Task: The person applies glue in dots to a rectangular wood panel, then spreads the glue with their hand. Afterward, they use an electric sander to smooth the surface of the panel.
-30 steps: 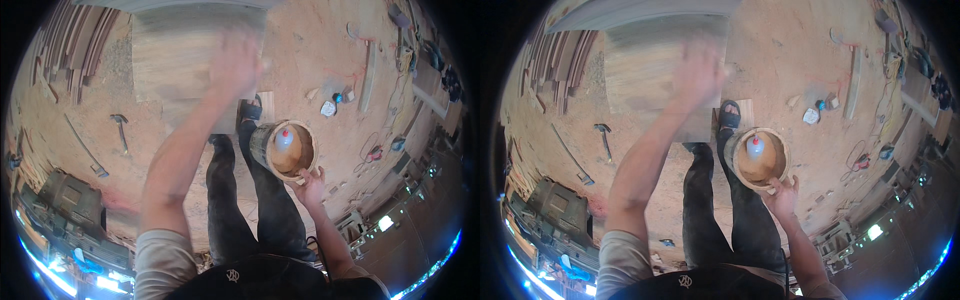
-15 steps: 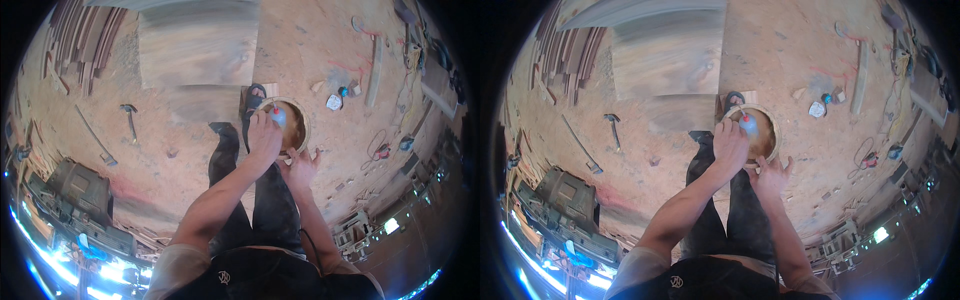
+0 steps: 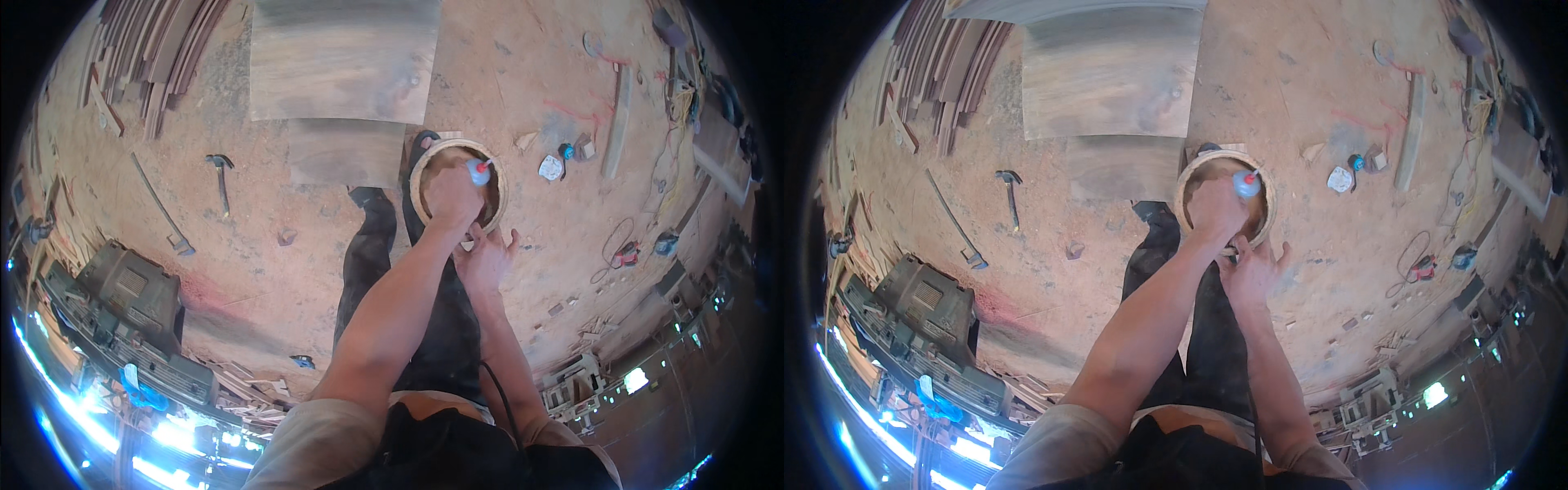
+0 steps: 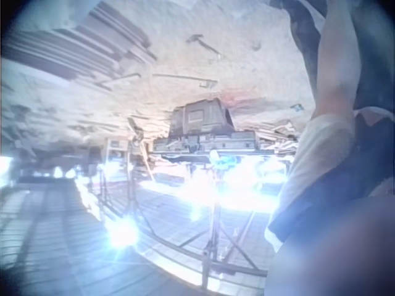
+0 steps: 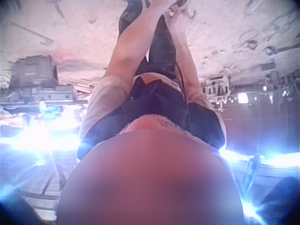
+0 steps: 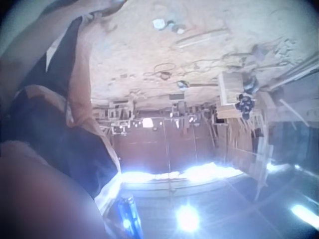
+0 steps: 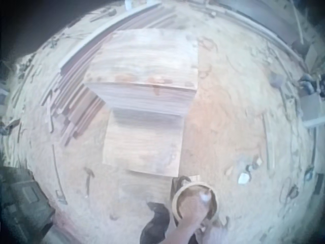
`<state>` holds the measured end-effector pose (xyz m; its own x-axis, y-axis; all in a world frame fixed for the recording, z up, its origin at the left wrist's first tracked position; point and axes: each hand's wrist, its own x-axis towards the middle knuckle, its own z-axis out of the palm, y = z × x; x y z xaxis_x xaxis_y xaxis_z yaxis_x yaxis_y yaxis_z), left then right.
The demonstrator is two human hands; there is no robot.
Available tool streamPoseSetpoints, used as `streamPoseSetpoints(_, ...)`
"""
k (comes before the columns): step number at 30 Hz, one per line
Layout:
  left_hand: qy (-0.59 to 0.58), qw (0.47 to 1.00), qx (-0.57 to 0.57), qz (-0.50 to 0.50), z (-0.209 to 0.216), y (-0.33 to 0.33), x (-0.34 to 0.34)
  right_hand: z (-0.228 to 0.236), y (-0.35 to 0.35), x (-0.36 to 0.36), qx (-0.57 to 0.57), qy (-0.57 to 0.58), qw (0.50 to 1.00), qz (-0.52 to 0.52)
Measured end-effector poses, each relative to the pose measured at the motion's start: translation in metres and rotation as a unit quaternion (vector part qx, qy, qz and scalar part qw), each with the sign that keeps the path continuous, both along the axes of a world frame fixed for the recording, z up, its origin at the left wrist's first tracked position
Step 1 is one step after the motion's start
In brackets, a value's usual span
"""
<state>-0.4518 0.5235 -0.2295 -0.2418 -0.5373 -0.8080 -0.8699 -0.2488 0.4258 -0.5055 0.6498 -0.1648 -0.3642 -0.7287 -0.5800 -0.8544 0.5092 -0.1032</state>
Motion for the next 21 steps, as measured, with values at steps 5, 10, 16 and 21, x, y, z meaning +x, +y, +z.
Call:
streamPoseSetpoints(5,-0.011,1.0,-0.021,-0.014,0.007,0.005,0.004,-0.004,0.005,-0.001,-0.036,0.019,0.999,0.026)
streamPoseSetpoints(10,0.013,0.993,-0.1,0.053,-0.008,0.002,-0.006,0.001,0.01,0.0,-0.051,-0.015,0.997,0.054)
streamPoseSetpoints(16,0.059,0.996,-0.024,0.061,-0.003,0.007,0.015,0.001,0.004,0.014,-0.069,-0.024,0.996,0.056)
streamPoseSetpoints(21,0.064,0.995,-0.013,-0.07,-0.003,-0.003,0.045,0.0,-0.004,0.015,-0.076,-0.07,0.993,0.055)
